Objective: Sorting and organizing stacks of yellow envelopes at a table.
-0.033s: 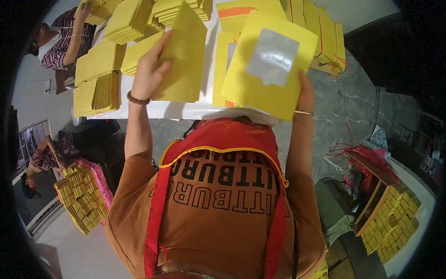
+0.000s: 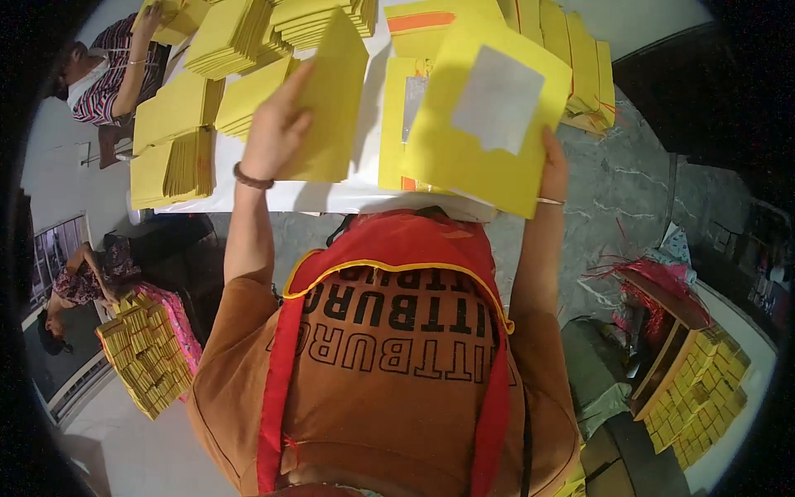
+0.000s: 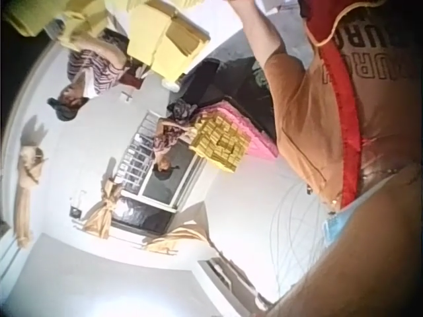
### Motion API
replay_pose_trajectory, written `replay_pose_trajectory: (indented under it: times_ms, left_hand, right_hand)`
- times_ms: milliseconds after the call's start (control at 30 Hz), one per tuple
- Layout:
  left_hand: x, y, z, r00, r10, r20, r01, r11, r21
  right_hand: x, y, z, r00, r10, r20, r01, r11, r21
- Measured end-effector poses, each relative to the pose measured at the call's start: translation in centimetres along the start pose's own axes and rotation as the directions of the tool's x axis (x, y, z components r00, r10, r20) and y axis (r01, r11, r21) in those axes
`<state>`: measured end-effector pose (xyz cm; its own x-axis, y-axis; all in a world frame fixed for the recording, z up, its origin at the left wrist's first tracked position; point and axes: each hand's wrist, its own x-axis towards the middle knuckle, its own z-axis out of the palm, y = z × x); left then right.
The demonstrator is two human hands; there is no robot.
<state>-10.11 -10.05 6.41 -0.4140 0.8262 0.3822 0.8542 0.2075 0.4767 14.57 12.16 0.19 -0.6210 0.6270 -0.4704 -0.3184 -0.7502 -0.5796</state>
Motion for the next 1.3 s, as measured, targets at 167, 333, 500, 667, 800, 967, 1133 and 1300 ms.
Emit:
replay_pose_trajectory:
  times_ms: [167, 333, 500, 667, 800, 967, 1133, 1300]
  left_hand:
    - [-1.9, 2.1, 4.4, 0.967, -0.175, 0.187, 0.094, 0.922, 0.376]
    - [-3.4, 5.2, 6.9, 0.976, -0.098, 0.197, 0.052, 0.973, 0.225]
    - [-5.3, 5.4, 11.0, 0.973, -0.045, 0.226, -0.004, 0.978, 0.211]
    - [-6.2, 5.7, 10.8, 0.962, -0.075, 0.264, 0.034, 0.987, 0.159]
    - [-6.3, 6.1, 9.4, 0.970, -0.117, 0.213, 0.115, 0.993, 0.023]
    - [-7.1, 1.9, 8.9, 0.946, -0.313, 0.087, 0.317, 0.832, -0.455]
    - [-6.6, -1.1, 7.2, 0.680, -0.552, 0.483, 0.450, -0.207, -0.869]
    - [-8.8, -4.6, 8.4, 0.688, -0.577, 0.441, 0.546, 0.010, -0.838]
  right_hand:
    - [2.5, -1.1, -6.5, 0.989, -0.066, 0.133, 0.051, 0.992, 0.114]
    - [2.6, -0.2, -6.5, 0.964, -0.049, 0.262, -0.022, 0.965, 0.261]
    - [2.5, 0.2, -4.7, 0.844, -0.123, 0.522, -0.167, 0.865, 0.474]
    - [2.9, 1.7, -3.7, 0.849, -0.076, 0.523, -0.189, 0.880, 0.435]
    - [3.3, 3.5, -3.4, 0.819, 0.057, 0.571, -0.310, 0.882, 0.356]
    - [3.2, 5.8, -0.3, 0.967, 0.156, 0.204, -0.157, 0.988, -0.010]
    - [1.0, 9.4, 3.3, 0.993, 0.091, 0.070, -0.064, 0.946, -0.318]
    - [-0.9, 11.3, 5.7, 0.926, 0.242, 0.291, 0.060, 0.665, -0.744]
